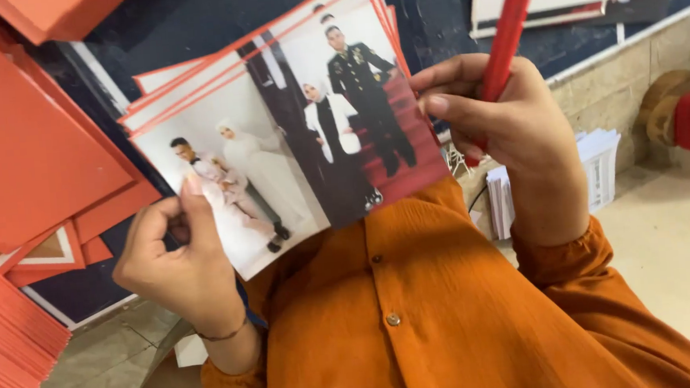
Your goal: Inspecting and assembling a stack of printed wedding invitations using a marking tool
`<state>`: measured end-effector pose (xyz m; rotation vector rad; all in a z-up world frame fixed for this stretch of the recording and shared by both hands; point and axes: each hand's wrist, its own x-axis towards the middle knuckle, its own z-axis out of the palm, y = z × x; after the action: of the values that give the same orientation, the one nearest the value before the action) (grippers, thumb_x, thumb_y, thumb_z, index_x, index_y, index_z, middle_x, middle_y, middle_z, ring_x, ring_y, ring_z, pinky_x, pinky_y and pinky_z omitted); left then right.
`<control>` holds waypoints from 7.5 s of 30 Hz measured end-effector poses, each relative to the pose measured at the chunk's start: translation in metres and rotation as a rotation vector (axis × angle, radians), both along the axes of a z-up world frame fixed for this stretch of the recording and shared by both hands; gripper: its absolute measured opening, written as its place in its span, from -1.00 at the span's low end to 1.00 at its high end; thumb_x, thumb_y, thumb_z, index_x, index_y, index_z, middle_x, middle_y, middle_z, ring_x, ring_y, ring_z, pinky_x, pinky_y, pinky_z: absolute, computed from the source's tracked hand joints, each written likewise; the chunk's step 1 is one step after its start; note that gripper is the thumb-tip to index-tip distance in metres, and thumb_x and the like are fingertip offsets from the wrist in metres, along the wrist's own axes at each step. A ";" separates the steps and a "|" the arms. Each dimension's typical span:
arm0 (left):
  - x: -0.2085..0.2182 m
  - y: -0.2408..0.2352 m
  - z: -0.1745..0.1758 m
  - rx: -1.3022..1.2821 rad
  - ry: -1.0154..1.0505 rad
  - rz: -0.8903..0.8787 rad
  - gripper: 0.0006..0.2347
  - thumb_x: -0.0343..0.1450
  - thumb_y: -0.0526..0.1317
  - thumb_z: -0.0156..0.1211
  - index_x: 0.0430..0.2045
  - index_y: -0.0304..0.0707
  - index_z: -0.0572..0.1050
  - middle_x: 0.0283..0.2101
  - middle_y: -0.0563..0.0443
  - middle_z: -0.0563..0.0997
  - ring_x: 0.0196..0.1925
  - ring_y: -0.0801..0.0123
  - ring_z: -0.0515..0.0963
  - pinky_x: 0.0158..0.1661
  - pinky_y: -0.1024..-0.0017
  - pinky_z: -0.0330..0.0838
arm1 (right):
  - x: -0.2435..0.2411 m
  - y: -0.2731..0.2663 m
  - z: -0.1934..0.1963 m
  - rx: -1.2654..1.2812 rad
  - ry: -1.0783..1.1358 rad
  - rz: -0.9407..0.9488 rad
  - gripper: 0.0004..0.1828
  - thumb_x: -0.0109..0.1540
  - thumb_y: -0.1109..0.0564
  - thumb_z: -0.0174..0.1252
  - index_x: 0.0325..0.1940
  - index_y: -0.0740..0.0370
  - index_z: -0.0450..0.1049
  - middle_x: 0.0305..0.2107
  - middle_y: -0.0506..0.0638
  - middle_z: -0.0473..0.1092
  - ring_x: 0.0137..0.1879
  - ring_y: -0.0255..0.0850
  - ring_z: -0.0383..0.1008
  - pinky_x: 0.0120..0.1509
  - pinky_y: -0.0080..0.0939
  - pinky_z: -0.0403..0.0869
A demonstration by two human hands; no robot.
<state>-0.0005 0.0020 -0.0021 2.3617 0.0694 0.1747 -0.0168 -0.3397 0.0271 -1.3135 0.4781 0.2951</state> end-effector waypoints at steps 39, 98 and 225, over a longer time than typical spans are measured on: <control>0.014 0.025 -0.001 0.308 -0.114 -0.298 -0.71 0.72 -0.46 0.43 -0.41 -0.50 0.49 -0.37 -0.15 0.51 -0.32 0.09 0.39 -0.22 0.20 0.32 | -0.010 0.010 0.021 -1.138 -0.464 0.524 -0.48 0.26 0.14 0.68 0.00 0.40 0.45 -0.25 0.05 0.34 -0.37 -0.11 0.26 -0.22 -0.11 0.33; -0.048 0.039 -0.016 -0.686 -0.049 0.212 -0.83 0.70 -0.20 -0.24 -0.02 -0.30 0.32 -0.10 -0.02 0.39 -0.10 0.39 0.38 0.00 0.45 0.32 | 0.025 0.179 -0.016 -1.395 -1.195 1.011 -0.46 0.47 -0.02 0.11 0.57 -0.28 0.47 -0.24 -0.22 0.20 -0.11 -0.24 0.12 0.06 -0.17 0.18; 0.080 0.012 0.117 0.155 -0.177 -0.583 -0.87 0.69 -0.58 0.46 0.09 -0.82 0.75 -0.24 -0.31 0.72 -0.52 0.30 0.33 -0.47 0.41 0.10 | -0.008 -0.116 -0.058 -2.194 -0.655 0.576 -0.65 0.28 -0.06 0.50 0.17 -0.27 0.72 0.25 -0.48 0.61 -0.26 -0.50 0.64 -0.24 -0.47 0.55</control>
<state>0.0798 0.0145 0.1152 2.4007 -0.7321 0.1038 -0.0252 -0.4554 -0.0304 -3.4941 -0.4714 -0.4391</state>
